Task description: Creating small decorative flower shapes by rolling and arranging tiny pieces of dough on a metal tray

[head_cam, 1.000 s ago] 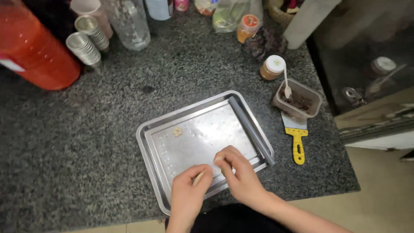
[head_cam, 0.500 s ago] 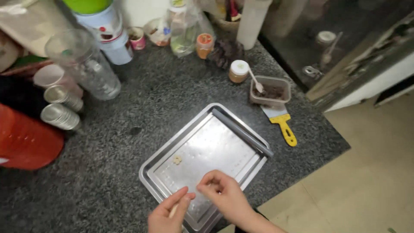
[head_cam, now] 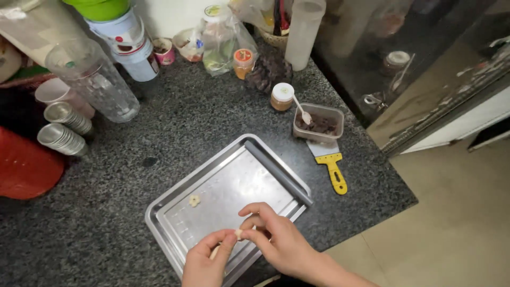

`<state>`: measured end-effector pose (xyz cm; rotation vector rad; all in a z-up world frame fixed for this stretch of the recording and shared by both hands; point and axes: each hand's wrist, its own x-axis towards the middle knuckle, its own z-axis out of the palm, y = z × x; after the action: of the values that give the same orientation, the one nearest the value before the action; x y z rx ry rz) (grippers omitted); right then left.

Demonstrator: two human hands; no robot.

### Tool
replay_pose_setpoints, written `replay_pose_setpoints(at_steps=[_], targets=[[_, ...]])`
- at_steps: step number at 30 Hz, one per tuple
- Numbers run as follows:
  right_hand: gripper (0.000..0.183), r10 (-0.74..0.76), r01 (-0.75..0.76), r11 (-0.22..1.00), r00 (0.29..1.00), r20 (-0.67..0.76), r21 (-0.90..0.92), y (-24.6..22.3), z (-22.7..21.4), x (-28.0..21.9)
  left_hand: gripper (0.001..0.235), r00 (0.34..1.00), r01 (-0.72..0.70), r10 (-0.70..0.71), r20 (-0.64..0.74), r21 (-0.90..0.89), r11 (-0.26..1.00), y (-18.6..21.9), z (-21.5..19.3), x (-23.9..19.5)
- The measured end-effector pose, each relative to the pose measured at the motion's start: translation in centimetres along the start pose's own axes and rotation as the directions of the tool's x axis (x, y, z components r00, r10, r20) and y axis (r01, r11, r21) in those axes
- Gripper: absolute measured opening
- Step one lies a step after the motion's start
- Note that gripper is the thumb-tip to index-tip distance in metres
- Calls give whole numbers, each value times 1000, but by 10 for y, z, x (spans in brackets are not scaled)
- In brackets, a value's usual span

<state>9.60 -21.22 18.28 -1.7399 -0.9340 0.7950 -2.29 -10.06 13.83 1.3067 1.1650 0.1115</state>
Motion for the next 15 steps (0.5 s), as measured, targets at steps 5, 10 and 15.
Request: replay_pose_setpoints(at_steps=[5, 10, 15], targets=[[19, -171, 171, 985, 985, 14, 2, 26, -33, 5, 33, 992, 3, 31, 120, -276, 961, -27, 41, 16], [10, -251, 252, 965, 968, -23, 70, 25, -61, 6, 43, 941, 154, 37, 336, -525, 837, -15, 76, 24], [10, -245, 244, 970, 965, -92, -17, 41, -88, 19, 43, 980, 93, -56, 189, -194, 977, 22, 99, 34]])
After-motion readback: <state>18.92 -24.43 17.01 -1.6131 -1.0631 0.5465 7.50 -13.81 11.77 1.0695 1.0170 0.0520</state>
